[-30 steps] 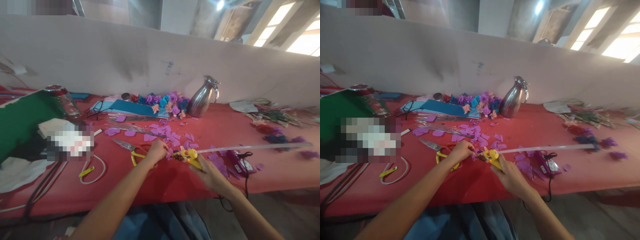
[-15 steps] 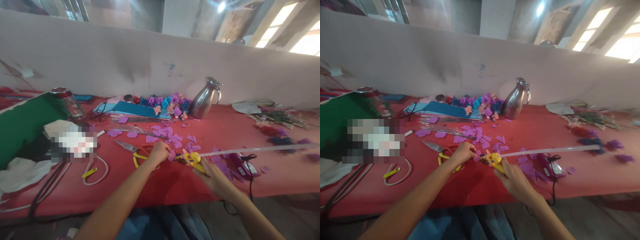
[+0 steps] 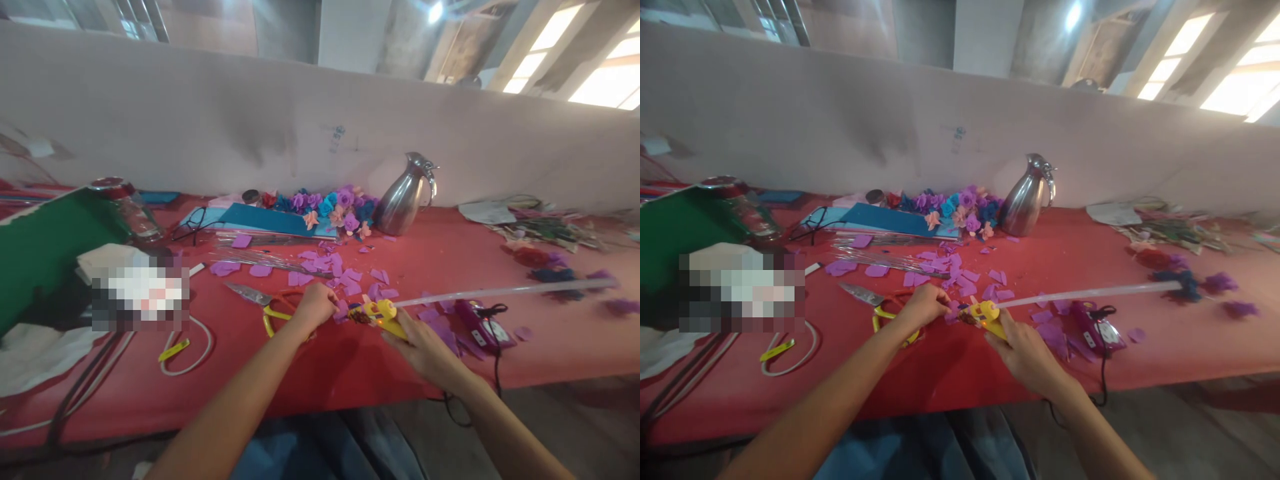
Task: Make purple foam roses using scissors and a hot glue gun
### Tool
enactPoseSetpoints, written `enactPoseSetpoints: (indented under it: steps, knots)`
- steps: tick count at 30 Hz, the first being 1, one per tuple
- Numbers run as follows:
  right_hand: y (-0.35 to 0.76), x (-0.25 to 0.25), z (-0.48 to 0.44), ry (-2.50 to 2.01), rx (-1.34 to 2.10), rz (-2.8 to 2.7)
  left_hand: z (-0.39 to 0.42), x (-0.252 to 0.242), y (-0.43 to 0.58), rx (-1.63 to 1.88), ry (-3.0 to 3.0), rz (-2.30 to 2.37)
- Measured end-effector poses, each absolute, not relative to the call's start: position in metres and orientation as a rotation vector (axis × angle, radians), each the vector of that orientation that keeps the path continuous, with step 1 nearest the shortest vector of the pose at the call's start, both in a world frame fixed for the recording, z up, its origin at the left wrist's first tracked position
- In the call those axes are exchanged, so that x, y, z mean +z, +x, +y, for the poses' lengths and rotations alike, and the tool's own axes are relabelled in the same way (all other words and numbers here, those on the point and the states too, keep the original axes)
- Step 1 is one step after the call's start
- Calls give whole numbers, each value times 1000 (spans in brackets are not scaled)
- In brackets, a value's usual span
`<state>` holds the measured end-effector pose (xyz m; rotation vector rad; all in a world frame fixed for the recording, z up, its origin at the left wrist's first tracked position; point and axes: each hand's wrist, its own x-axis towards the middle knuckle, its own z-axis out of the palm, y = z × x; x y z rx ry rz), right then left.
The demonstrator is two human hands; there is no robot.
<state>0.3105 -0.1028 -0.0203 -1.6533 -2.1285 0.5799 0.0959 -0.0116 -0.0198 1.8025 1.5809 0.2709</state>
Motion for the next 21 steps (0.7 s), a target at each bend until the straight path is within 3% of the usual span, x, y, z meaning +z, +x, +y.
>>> enactPoseSetpoints:
  steps: [21]
  knots:
    - [321, -19, -102, -1705, 566, -2108, -11, -18, 96, 259, 1831, 1558]
